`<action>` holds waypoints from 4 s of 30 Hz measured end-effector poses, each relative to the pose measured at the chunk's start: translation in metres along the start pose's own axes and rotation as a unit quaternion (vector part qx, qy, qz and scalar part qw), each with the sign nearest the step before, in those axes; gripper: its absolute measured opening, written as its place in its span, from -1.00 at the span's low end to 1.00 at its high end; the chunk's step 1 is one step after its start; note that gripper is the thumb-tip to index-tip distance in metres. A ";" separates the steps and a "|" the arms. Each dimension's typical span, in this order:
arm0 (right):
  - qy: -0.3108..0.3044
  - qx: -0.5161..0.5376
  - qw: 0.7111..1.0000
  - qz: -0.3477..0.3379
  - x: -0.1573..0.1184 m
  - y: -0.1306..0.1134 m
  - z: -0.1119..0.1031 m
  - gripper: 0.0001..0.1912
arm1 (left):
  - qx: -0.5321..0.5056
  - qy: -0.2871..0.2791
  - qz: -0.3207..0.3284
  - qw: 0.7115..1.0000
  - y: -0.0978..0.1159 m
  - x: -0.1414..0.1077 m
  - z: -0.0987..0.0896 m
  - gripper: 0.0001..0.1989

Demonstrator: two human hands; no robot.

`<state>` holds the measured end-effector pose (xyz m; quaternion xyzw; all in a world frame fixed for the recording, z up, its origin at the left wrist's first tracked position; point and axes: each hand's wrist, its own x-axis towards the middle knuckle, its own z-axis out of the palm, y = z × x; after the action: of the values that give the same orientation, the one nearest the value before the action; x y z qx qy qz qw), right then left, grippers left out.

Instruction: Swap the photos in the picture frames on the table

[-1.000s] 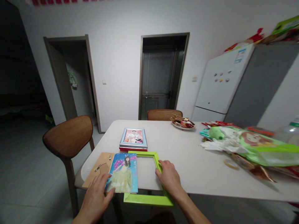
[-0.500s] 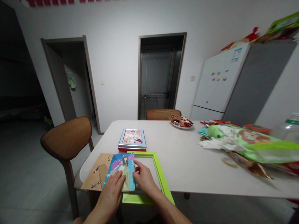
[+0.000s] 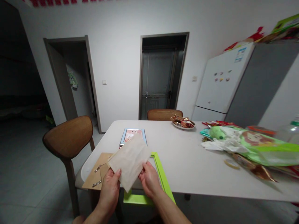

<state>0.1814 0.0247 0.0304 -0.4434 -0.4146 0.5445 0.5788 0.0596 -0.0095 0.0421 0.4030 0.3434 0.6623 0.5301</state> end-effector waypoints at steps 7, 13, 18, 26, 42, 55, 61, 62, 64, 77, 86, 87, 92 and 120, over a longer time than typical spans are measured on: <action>-0.004 -0.092 0.994 0.061 0.019 -0.022 -0.062 -0.64 | 0.226 -0.063 -0.031 0.972 -0.018 -0.004 -0.012 -0.47; -0.007 -0.204 0.978 0.046 0.036 -0.005 -0.070 -0.63 | 0.459 -0.165 0.054 0.872 -0.029 -0.020 -0.016 -0.46; 0.010 -0.326 0.945 -0.013 0.046 -0.001 -0.066 -0.63 | 0.504 -0.215 0.091 0.831 -0.036 -0.022 -0.023 -0.44; 0.054 -0.665 0.743 -0.056 0.039 -0.011 -0.065 -0.66 | 0.596 -0.270 0.108 0.748 -0.030 -0.020 -0.019 -0.42; 0.063 -0.626 0.774 -0.070 0.036 -0.006 -0.074 -0.68 | 0.631 -0.307 0.107 0.705 -0.028 -0.020 -0.017 -0.44; 0.047 -0.601 0.794 -0.074 0.039 -0.009 -0.078 -0.66 | 0.615 -0.303 0.086 0.723 -0.024 -0.021 -0.014 -0.64; 0.076 -0.700 0.708 -0.061 0.029 -0.003 -0.071 -0.63 | 0.607 -0.297 0.077 0.733 -0.026 -0.021 -0.015 -0.67; 0.077 -0.712 0.695 -0.059 0.027 -0.002 -0.070 -0.63 | 0.608 -0.298 0.073 0.732 -0.026 -0.021 -0.014 -0.67; 0.079 -0.730 0.676 -0.065 0.023 0.000 -0.069 -0.62 | 0.610 -0.302 0.070 0.729 -0.024 -0.021 -0.014 -0.67; 0.062 -0.719 0.680 -0.130 0.017 0.007 -0.062 -0.61 | 0.593 -0.310 0.091 0.738 -0.003 -0.026 -0.024 -0.52; -0.147 -0.599 0.749 -0.240 -0.021 0.009 0.039 -0.64 | 0.768 -0.055 0.033 0.638 0.017 0.013 -0.139 -0.40; -0.163 -0.598 0.746 -0.242 -0.024 0.013 0.050 -0.60 | 0.769 -0.052 0.043 0.635 0.016 0.017 -0.145 -0.44; -0.161 -0.595 0.750 -0.238 -0.021 0.032 0.078 -0.45 | 0.733 -0.063 0.094 0.671 0.013 0.022 -0.144 -0.59; -0.054 -0.603 0.769 -0.206 -0.034 -0.004 -0.088 -0.64 | 0.629 -0.246 0.107 0.729 -0.024 -0.001 0.002 -0.91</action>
<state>0.2655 -0.0143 0.0110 -0.5751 -0.7696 0.0731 0.2675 0.0721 -0.0060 0.0216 0.8274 0.4935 0.2244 0.1468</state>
